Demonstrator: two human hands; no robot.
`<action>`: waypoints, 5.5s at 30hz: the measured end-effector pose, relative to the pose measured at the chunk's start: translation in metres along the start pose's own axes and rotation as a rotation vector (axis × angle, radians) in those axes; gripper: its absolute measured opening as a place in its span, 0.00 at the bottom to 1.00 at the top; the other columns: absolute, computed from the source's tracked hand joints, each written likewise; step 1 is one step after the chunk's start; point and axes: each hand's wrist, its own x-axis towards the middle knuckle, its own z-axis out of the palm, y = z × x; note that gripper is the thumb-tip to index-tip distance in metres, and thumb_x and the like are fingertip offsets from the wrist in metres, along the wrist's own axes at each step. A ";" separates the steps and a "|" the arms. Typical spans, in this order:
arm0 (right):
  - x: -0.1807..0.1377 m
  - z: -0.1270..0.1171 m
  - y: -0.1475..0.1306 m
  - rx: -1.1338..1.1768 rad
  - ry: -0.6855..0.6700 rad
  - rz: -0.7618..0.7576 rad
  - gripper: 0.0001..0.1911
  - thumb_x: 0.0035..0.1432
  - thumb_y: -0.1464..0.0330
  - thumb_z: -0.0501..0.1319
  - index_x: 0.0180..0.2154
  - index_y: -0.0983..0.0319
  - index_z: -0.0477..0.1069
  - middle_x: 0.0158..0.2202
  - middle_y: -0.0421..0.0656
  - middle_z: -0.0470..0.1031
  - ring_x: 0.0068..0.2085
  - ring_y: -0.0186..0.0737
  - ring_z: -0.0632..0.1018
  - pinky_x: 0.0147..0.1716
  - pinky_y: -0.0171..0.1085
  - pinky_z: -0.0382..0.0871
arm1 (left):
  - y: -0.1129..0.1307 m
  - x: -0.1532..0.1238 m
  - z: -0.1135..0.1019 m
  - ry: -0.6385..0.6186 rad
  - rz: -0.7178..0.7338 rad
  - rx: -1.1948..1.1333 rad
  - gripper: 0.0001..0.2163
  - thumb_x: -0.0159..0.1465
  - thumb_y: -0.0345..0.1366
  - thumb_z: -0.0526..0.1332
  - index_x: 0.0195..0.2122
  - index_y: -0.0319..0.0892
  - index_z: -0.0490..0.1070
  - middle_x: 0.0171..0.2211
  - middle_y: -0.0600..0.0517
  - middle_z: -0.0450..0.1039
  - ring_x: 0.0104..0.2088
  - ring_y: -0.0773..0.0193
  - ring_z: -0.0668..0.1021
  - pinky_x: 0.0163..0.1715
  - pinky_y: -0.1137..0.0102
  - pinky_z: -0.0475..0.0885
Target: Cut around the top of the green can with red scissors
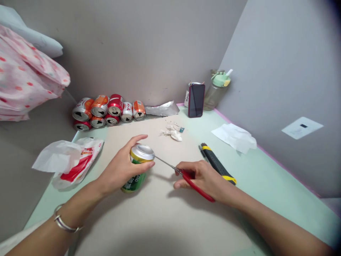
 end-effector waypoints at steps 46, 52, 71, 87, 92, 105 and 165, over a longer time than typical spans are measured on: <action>0.004 -0.009 0.021 -0.450 0.030 -0.065 0.29 0.62 0.66 0.63 0.62 0.53 0.58 0.50 0.44 0.72 0.46 0.42 0.76 0.41 0.35 0.68 | -0.021 0.009 -0.025 -0.267 -0.033 -0.479 0.36 0.58 0.47 0.70 0.66 0.55 0.57 0.46 0.51 0.80 0.47 0.54 0.79 0.46 0.67 0.72; 0.008 -0.006 0.025 -0.578 0.149 -0.028 0.16 0.68 0.62 0.57 0.55 0.58 0.67 0.40 0.44 0.70 0.33 0.41 0.74 0.34 0.37 0.65 | -0.019 0.009 -0.027 -0.175 -0.101 -0.647 0.34 0.57 0.46 0.71 0.64 0.52 0.61 0.46 0.48 0.80 0.45 0.55 0.81 0.42 0.68 0.76; 0.008 -0.008 0.018 -0.497 0.072 0.017 0.16 0.67 0.63 0.57 0.54 0.56 0.71 0.41 0.43 0.73 0.36 0.41 0.76 0.35 0.36 0.63 | -0.025 0.011 -0.027 -0.350 -0.027 -0.533 0.37 0.57 0.46 0.71 0.66 0.52 0.58 0.46 0.48 0.79 0.50 0.51 0.77 0.47 0.66 0.69; 0.005 -0.016 0.002 -0.051 0.080 -0.064 0.20 0.57 0.54 0.68 0.43 0.59 0.68 0.34 0.36 0.70 0.32 0.36 0.69 0.32 0.32 0.65 | -0.021 0.007 -0.030 -0.437 -0.010 -0.582 0.45 0.51 0.45 0.75 0.68 0.50 0.54 0.50 0.49 0.75 0.50 0.53 0.74 0.49 0.67 0.62; -0.005 -0.009 -0.011 -0.041 -0.052 -0.194 0.18 0.59 0.52 0.68 0.36 0.60 0.71 0.31 0.36 0.67 0.30 0.34 0.64 0.29 0.31 0.58 | -0.022 0.008 -0.030 -0.445 0.018 -0.580 0.46 0.51 0.43 0.76 0.68 0.51 0.54 0.48 0.51 0.75 0.48 0.55 0.73 0.47 0.68 0.62; -0.006 -0.005 -0.010 -0.138 -0.045 -0.279 0.21 0.60 0.47 0.63 0.37 0.59 0.73 0.31 0.35 0.65 0.29 0.32 0.63 0.29 0.31 0.55 | -0.024 0.008 -0.026 -0.499 0.070 -0.466 0.47 0.49 0.43 0.76 0.68 0.54 0.54 0.47 0.52 0.73 0.43 0.57 0.73 0.41 0.68 0.63; 0.000 0.002 -0.001 -0.198 0.041 -0.285 0.23 0.57 0.46 0.66 0.32 0.58 0.66 0.28 0.33 0.63 0.28 0.33 0.61 0.28 0.30 0.54 | -0.024 0.008 -0.030 -0.329 0.101 -0.310 0.47 0.52 0.53 0.73 0.69 0.52 0.53 0.66 0.48 0.60 0.63 0.45 0.64 0.64 0.58 0.53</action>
